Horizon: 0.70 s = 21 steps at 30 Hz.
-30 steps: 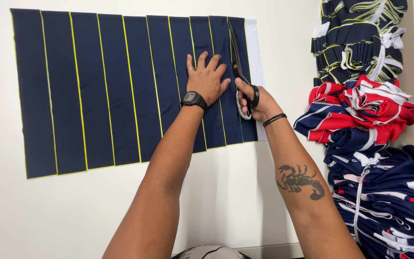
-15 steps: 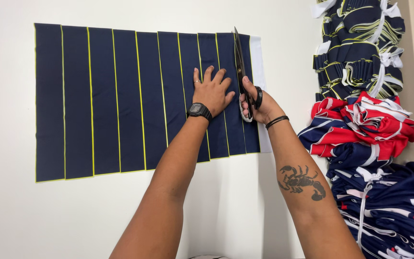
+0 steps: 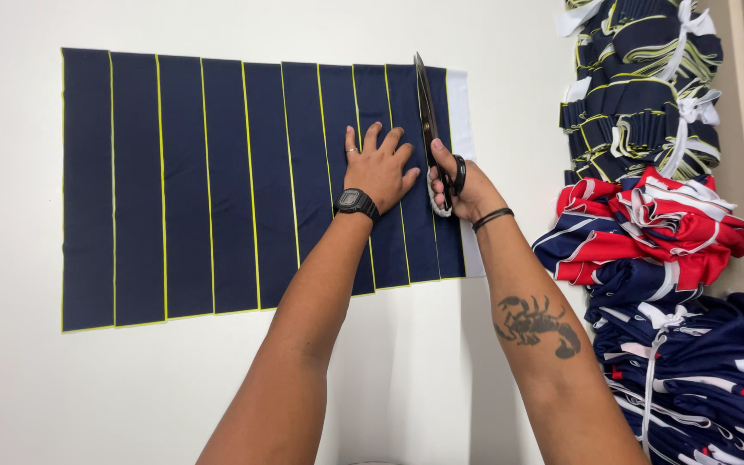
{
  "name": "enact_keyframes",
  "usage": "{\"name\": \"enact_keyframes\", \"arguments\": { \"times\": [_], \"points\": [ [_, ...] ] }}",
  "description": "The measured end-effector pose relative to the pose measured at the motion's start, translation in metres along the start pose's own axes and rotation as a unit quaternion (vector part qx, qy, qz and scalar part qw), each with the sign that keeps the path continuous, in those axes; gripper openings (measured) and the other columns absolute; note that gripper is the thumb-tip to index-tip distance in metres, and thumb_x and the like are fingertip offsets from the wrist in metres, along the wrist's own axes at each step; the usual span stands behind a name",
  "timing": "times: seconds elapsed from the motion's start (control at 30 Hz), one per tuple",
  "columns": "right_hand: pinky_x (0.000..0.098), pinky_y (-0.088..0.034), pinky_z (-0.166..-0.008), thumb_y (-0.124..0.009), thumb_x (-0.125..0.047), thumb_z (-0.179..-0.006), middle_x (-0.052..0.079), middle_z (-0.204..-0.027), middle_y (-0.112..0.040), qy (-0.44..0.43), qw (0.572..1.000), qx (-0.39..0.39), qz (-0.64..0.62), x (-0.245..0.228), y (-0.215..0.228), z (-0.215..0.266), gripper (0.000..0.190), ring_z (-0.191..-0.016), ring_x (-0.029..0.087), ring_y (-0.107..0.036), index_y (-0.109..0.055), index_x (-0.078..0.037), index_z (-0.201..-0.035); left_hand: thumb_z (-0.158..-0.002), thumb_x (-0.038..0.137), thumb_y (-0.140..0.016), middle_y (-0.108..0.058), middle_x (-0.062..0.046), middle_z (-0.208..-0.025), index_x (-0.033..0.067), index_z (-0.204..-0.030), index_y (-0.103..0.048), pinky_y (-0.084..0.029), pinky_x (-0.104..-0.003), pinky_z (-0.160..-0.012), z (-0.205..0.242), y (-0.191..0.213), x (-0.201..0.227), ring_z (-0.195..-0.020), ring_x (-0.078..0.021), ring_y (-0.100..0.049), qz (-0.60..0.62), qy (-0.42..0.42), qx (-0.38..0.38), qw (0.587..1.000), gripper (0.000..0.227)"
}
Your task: The person uses shears to cut a large piece of dark blue fabric with yellow stripes into multiple vertical strips on a white table. Cut pieces are moved aside as the cutting progresses.
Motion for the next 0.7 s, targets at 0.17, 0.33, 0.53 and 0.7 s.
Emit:
{"name": "enact_keyframes", "arguments": {
  "times": [0.17, 0.33, 0.53, 0.7],
  "points": [
    [0.0279, -0.049, -0.050, -0.059, -0.056, -0.095, 0.004, -0.059, -0.060, 0.083, 0.992, -0.078, -0.060, 0.021, 0.022, 0.095, 0.053, -0.049, 0.016, -0.058, -0.064, -0.003, -0.088, -0.086, 0.045, -0.068, -0.053, -0.004, -0.142, 0.0204, -0.119, -0.068, -0.016, -0.073, -0.112, 0.002, 0.004, 0.002, -0.139, -0.0354, -0.038, -0.010, -0.006, 0.001, 1.000, 0.041],
    [0.0293, -0.051, -0.059, -0.059, -0.054, -0.093, 0.002, -0.070, -0.058, 0.058, 0.989, -0.091, -0.101, 0.141, 0.061, 0.263, 0.055, -0.062, 0.014, -0.058, -0.063, -0.001, -0.102, -0.085, 0.045, -0.070, -0.054, -0.007, -0.139, 0.0177, -0.117, -0.070, -0.011, -0.074, -0.109, -0.011, 0.010, 0.016, -0.139, -0.0387, -0.035, -0.078, -0.010, -0.056, 0.995, 0.042],
    [0.0285, -0.051, -0.047, -0.062, -0.059, -0.085, 0.004, -0.061, -0.057, -0.105, 0.979, 0.012, -0.175, 0.258, 0.072, 0.380, 0.060, -0.050, 0.016, -0.060, -0.065, 0.001, -0.092, -0.092, 0.033, -0.072, -0.059, -0.005, -0.135, 0.0182, -0.110, -0.073, -0.013, -0.070, -0.114, 0.048, 0.031, 0.088, -0.137, -0.0344, -0.040, 0.056, -0.086, 0.053, 0.993, 0.024],
    [0.0263, -0.050, -0.047, -0.063, -0.059, -0.084, 0.003, -0.061, -0.057, -0.112, 0.986, 0.000, -0.121, 0.272, 0.079, 0.374, 0.058, -0.051, 0.014, -0.059, -0.065, -0.001, -0.092, -0.092, 0.027, -0.071, -0.064, -0.001, -0.126, 0.0179, -0.098, -0.075, -0.016, -0.069, -0.116, 0.122, 0.022, 0.115, -0.134, -0.0305, -0.046, 0.075, -0.091, -0.009, 0.993, 0.012]
  ]
}}
Point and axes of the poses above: each hand's wrist, its own z-axis away from the middle knuckle, its own y-axis out of the back of the hand, x = y × z, the point moved 4 cm from there along -z, towards the middle knuckle
